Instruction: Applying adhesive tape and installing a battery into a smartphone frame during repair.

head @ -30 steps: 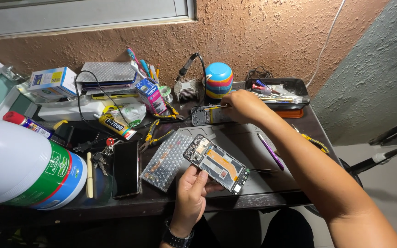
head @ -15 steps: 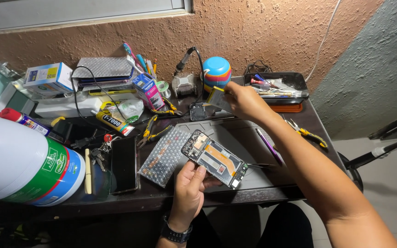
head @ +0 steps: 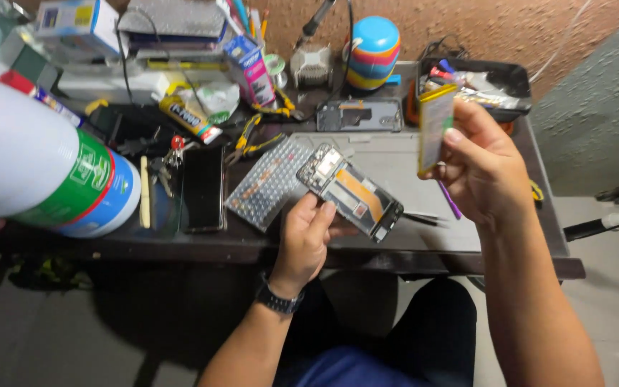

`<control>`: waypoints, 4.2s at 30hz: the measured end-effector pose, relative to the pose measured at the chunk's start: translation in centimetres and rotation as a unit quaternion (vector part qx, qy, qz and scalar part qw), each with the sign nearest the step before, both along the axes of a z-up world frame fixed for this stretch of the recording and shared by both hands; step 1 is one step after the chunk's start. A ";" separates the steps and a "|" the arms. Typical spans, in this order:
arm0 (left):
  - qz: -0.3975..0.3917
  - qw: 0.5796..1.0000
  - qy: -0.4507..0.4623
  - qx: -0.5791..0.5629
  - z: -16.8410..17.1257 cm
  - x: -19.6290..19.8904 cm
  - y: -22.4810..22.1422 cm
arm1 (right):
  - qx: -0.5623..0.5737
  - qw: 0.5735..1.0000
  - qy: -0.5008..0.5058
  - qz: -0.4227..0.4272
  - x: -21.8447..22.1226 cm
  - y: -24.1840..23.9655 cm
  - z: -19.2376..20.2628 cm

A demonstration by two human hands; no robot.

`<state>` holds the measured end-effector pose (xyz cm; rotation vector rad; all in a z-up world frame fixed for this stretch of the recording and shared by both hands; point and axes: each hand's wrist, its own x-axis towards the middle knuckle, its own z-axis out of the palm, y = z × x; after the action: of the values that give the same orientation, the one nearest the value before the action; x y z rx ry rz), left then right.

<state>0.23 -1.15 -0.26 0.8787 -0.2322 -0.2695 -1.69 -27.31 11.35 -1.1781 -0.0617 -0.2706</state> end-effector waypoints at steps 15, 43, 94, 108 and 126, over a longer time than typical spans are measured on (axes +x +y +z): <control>0.034 0.991 -0.065 0.110 0.4 -0.4 0.9 | -0.206 0.972 0.076 0.082 -5.0 5.5 -4.1; 0.030 0.991 -0.102 0.085 0.3 -0.7 0.6 | -0.346 0.933 -0.006 -0.102 -1.4 6.9 -6.7; 0.026 0.989 -0.107 0.101 0.8 -0.8 0.7 | -0.212 0.970 -0.058 -0.102 -0.5 6.1 -9.1; 0.029 0.988 -0.112 0.107 0.7 -0.8 0.7 | -0.246 0.965 -0.032 -0.081 -0.6 5.9 -8.7; 0.032 0.987 -0.122 0.099 0.3 -0.9 0.8 | -0.267 0.957 -0.022 -0.115 -1.6 6.3 -8.2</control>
<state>-0.65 -0.37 0.02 1.1149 -0.4097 -0.1260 -3.24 -21.01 3.14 -1.7217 -0.0380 -0.5064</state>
